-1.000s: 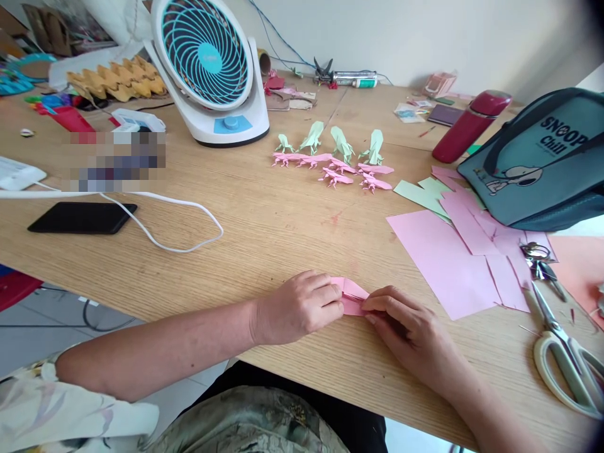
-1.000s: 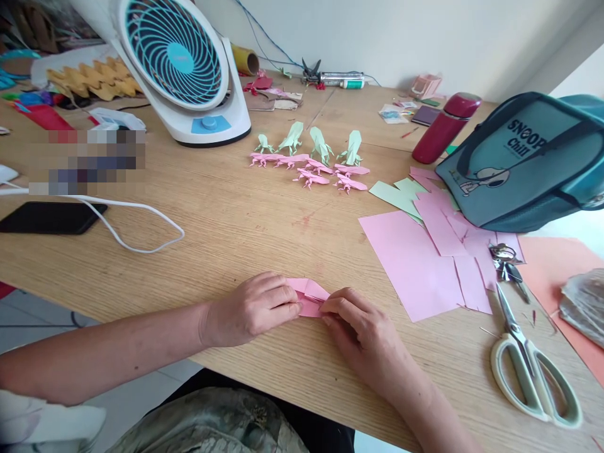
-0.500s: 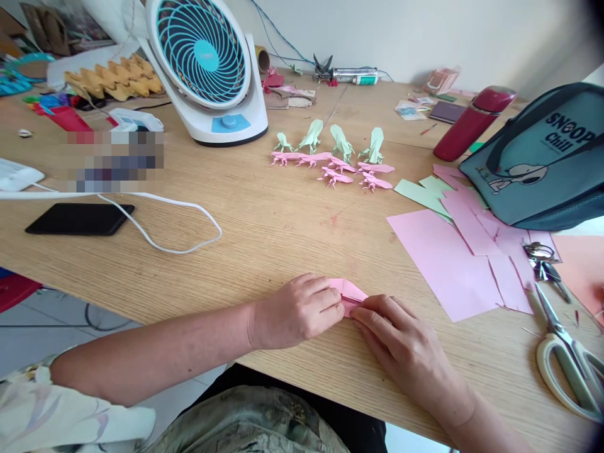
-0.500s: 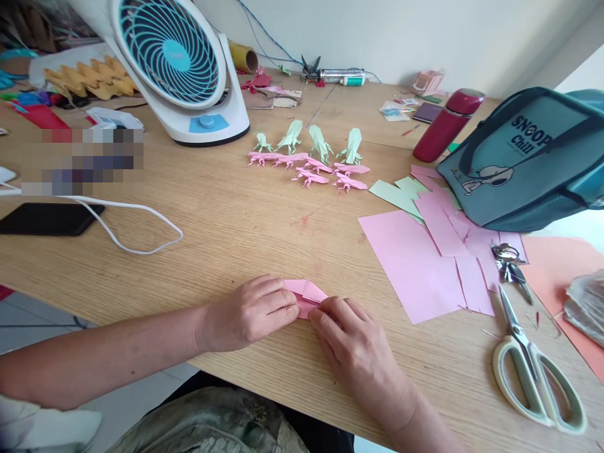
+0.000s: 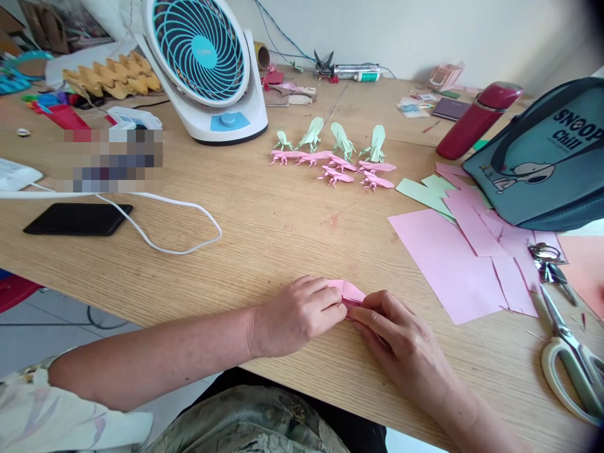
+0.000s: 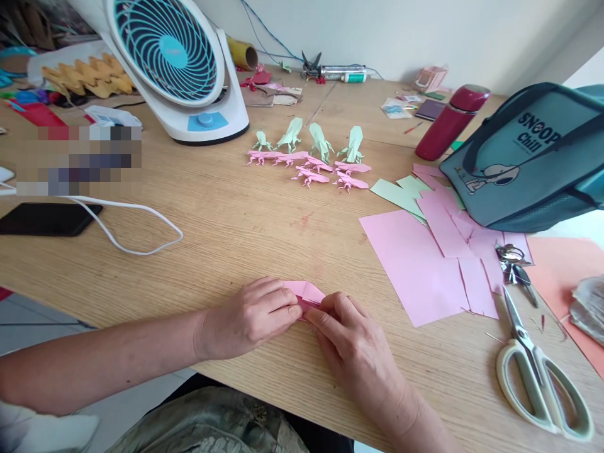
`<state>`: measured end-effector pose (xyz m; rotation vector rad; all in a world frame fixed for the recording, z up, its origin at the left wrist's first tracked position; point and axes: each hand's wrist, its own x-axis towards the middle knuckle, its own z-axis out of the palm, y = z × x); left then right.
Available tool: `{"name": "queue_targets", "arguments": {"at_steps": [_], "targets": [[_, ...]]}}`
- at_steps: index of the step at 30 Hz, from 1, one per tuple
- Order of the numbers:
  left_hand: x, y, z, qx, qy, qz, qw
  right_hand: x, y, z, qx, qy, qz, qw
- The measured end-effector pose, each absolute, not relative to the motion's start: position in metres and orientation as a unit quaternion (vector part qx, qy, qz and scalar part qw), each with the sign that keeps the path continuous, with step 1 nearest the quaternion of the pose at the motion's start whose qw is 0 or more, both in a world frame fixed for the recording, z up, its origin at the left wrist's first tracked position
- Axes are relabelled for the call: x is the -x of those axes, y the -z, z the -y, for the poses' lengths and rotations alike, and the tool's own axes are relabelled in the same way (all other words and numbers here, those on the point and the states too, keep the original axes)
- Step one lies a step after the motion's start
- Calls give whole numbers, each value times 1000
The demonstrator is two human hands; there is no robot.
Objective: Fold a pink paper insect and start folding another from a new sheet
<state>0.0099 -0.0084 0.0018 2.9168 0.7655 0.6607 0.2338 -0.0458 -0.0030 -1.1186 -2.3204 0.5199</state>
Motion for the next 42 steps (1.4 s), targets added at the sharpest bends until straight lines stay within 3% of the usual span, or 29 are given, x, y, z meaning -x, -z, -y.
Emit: {"name": "queue_targets", "arguments": {"at_steps": [17,32,42], "targets": [[-11,-4,13,-918,-202,-334,69,-238,6,51,444,-233,815,290],[-20,-4,13,-920,-200,-334,50,-235,5,51,466,-214,809,287],[-23,-4,12,-912,-222,-330,102,-224,5,48,466,-164,826,272]]}}
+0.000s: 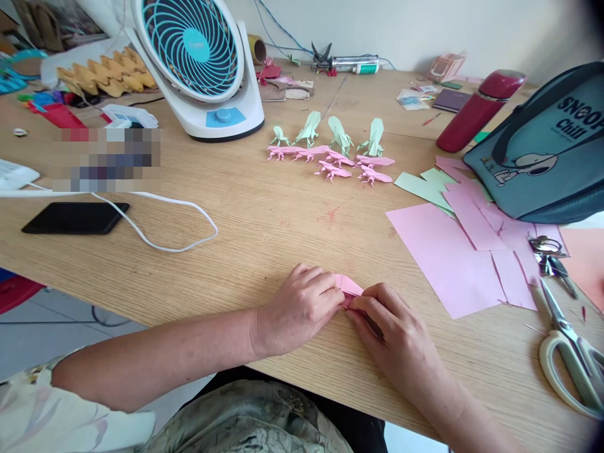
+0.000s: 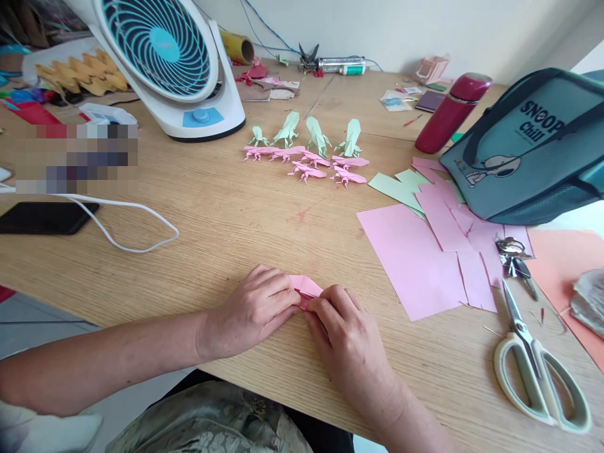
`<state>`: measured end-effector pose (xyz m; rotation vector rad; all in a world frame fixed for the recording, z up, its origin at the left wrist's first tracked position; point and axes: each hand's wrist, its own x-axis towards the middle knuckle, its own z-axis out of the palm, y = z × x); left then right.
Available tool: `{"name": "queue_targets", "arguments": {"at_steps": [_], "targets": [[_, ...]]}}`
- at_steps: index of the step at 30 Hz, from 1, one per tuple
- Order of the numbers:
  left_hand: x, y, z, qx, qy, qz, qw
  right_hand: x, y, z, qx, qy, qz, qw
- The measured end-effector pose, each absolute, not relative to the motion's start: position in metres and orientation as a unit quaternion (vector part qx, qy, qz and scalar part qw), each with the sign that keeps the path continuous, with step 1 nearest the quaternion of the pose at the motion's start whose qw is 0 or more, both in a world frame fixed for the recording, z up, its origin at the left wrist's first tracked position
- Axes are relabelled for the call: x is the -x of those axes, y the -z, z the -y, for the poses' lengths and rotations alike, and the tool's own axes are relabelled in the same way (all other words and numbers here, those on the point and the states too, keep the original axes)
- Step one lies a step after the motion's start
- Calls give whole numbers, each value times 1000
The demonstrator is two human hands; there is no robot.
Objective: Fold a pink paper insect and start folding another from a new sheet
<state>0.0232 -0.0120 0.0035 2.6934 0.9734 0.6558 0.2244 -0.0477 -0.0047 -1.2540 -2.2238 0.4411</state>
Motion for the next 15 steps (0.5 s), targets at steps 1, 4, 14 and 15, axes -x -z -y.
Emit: {"name": "queue_targets", "arguments": {"at_steps": [1,4,14,15], "targets": [[-23,-4,12,-911,-222,-332,100,-224,4,48,467,-159,827,270],[-22,-4,13,-910,-206,-350,82,-227,5,50,467,-145,830,269],[-21,-7,11,-890,-186,-395,134,-249,6,57,483,-171,816,267],[-21,-6,10,-888,-185,-397,142,-251,6,57,483,-178,815,267]]}}
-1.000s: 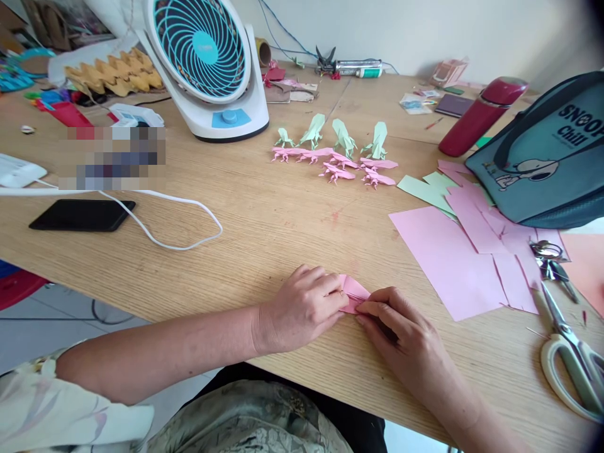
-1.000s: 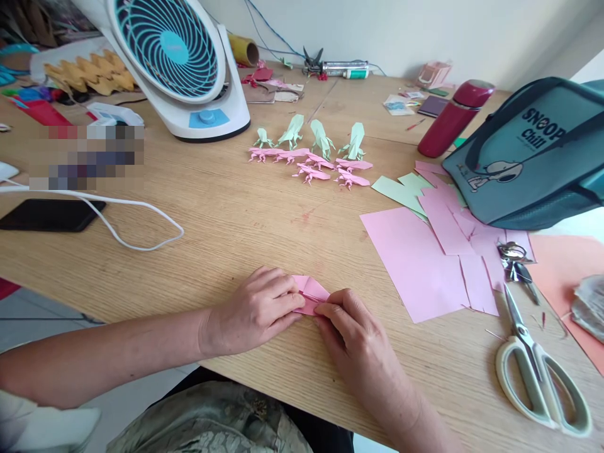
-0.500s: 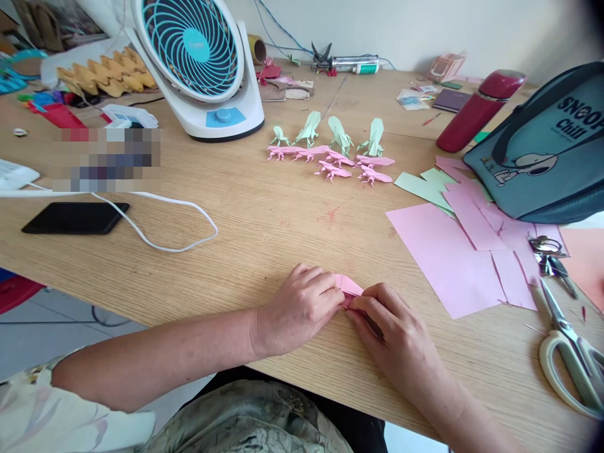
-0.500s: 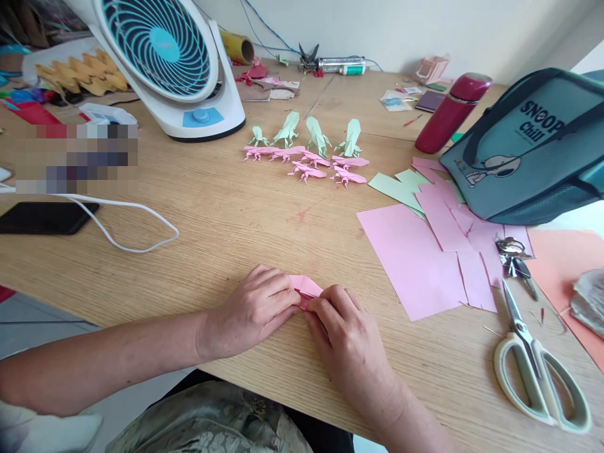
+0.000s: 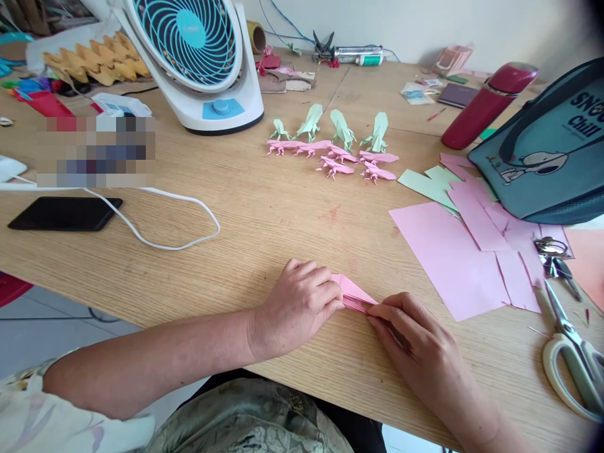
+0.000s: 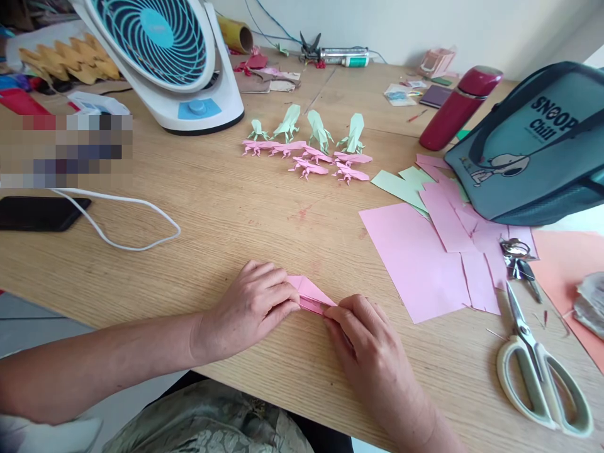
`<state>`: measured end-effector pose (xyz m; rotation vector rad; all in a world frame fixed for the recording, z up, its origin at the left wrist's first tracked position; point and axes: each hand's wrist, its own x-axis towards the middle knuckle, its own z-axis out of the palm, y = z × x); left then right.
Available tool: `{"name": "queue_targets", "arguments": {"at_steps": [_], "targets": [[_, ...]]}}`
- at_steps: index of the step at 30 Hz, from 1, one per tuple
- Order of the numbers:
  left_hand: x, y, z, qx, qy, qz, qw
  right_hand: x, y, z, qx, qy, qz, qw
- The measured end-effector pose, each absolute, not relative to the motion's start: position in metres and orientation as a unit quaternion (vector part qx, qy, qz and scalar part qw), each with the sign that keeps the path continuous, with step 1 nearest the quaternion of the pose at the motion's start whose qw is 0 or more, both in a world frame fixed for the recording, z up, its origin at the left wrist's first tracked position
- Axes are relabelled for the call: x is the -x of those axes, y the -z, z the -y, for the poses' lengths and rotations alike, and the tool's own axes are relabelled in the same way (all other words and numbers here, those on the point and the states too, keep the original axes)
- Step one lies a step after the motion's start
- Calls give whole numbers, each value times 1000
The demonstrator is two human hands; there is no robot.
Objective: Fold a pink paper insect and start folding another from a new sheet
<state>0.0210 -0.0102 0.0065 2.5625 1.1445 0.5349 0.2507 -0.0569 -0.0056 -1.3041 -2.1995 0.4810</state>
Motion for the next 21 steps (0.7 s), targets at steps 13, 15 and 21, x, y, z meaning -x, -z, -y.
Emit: {"name": "queue_targets", "arguments": {"at_steps": [13,15,21], "targets": [[-21,-8,8,-878,-191,-402,175,-244,4,53,518,-216,786,259],[-21,-8,8,-877,-197,-402,175,-243,5,53,520,-210,785,263],[-19,-7,7,-873,-196,-406,186,-243,8,52,534,-203,781,253]]}}
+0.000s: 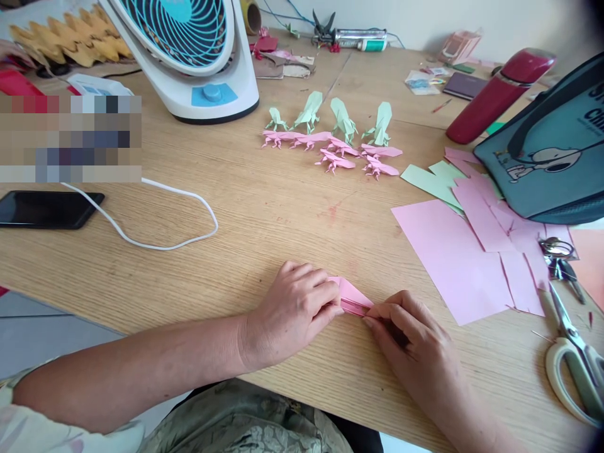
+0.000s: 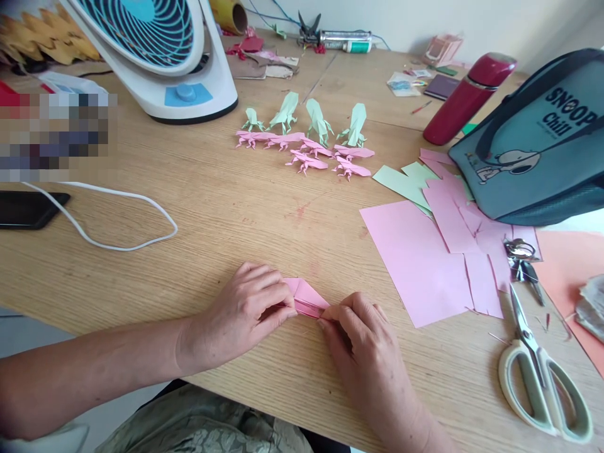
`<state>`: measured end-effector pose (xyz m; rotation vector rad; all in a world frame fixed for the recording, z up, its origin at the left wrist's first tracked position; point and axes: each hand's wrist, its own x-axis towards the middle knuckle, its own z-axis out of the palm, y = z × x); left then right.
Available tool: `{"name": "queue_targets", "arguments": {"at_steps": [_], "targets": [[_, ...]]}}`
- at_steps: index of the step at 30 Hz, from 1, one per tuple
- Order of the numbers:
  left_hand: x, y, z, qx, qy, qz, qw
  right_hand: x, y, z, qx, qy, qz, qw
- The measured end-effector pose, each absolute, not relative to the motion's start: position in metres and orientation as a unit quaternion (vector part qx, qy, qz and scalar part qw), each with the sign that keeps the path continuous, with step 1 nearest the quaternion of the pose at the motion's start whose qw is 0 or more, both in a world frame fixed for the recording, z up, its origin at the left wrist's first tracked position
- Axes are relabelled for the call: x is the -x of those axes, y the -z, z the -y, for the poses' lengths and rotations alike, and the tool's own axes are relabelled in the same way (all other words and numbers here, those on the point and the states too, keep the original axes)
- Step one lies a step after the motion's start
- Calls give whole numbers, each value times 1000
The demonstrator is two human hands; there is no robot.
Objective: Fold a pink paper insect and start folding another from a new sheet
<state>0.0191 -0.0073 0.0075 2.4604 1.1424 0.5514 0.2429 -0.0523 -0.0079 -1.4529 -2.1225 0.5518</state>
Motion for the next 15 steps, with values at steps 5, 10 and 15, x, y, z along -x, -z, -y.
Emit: {"name": "queue_targets", "arguments": {"at_steps": [5,10,15], "targets": [[-18,-8,7,-869,-201,-405,200,-241,8,52,543,-200,776,251],[-20,-10,6,-865,-173,-424,205,-237,6,50,548,-191,774,253],[-24,-12,5,-856,-148,-448,212,-235,5,49,552,-190,773,249]]}}
